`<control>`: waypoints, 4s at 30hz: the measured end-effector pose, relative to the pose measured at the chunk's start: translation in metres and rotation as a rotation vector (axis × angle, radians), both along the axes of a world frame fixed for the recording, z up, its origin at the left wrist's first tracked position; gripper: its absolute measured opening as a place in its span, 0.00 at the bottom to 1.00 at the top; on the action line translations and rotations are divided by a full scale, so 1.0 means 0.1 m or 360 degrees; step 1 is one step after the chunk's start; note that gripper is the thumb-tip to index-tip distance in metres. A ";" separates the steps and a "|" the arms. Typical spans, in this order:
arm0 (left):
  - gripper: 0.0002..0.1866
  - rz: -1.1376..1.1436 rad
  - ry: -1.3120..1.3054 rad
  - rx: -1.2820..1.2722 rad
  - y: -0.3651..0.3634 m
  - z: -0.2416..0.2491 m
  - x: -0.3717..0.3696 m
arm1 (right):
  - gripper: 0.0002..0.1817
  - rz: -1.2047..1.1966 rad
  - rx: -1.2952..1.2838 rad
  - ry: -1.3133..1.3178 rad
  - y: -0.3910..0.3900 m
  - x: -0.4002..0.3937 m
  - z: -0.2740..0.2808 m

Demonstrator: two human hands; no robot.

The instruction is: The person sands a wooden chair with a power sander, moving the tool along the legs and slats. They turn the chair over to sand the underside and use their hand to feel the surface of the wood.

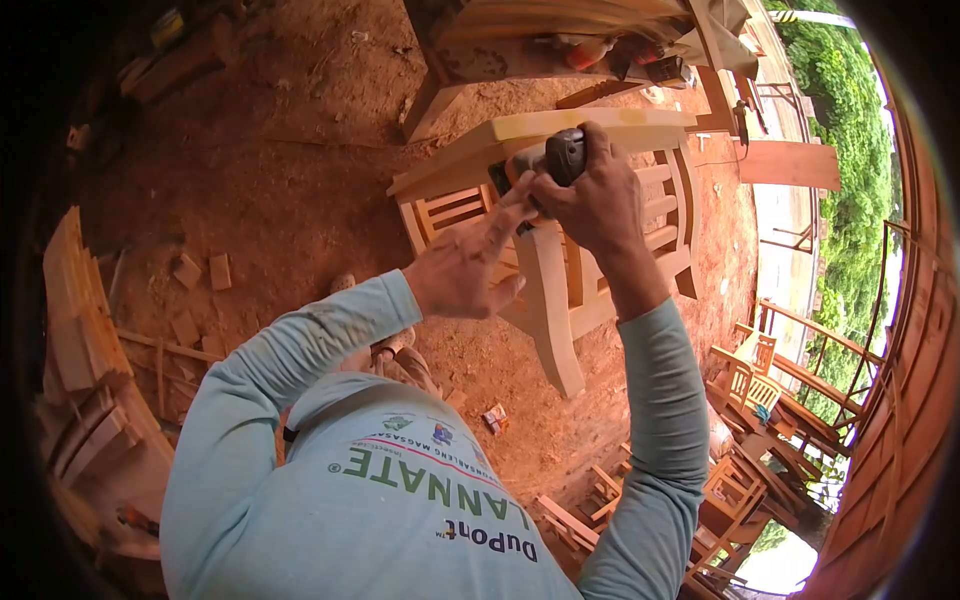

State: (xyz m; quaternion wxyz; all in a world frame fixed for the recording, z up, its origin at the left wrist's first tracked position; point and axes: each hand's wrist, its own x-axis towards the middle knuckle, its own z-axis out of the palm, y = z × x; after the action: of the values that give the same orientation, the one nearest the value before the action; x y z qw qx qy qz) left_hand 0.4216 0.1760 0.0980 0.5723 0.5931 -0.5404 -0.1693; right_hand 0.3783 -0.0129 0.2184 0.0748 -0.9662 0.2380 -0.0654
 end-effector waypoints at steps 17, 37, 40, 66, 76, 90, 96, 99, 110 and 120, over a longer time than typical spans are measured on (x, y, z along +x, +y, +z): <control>0.49 -0.0109 0.0034 0.0165 0.03 0.08 0.16 | 0.42 -0.0059 0.0129 0.0192 -0.04 0.17 0.13; 0.48 -0.0408 0.0044 0.0137 0.31 0.19 -0.54 | 0.42 -0.0242 0.0227 0.0066 0.33 -0.98 0.18; 0.46 -0.0518 -0.0100 0.0198 0.39 0.18 -0.74 | 0.43 -0.0262 0.0175 -0.0045 0.48 -1.45 0.08; 0.17 -0.0766 -0.0038 0.0588 0.87 -0.51 -0.70 | 0.35 -0.1453 0.0240 -0.0309 1.14 -4.67 -0.50; 0.12 -0.0619 -0.0373 0.0393 -0.12 0.61 -0.63 | 0.38 -0.2059 0.0826 -0.1786 2.19 -4.87 -2.28; 0.17 -0.1512 -0.1483 0.0378 -1.42 0.55 -0.01 | 0.37 -0.2375 0.0665 -0.2881 2.98 -2.40 -2.49; 0.25 -0.1712 -0.1564 0.0608 -1.63 0.47 0.06 | 0.36 -0.2417 0.0400 -0.3227 2.76 -1.41 -2.27; 0.26 -0.1741 -0.1571 0.0683 -1.68 0.45 0.02 | 0.35 -0.2432 0.0220 -0.3268 2.59 -1.16 -2.45; 0.26 -0.1665 -0.1554 0.0416 -1.73 0.15 0.08 | 0.35 -0.2599 -0.0045 -0.3399 2.13 -0.84 -2.38; 0.25 -0.1628 -0.1495 0.0438 -1.69 0.17 0.03 | 0.34 -0.2896 -0.0373 -0.2825 2.18 -1.05 -2.27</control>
State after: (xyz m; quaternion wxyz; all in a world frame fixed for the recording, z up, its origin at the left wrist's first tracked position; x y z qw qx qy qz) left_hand 0.4250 0.0073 0.1153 0.0471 0.3421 -0.9147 -0.2099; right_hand 0.2737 0.2049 -0.0084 0.0505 -0.0810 0.6725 -0.7339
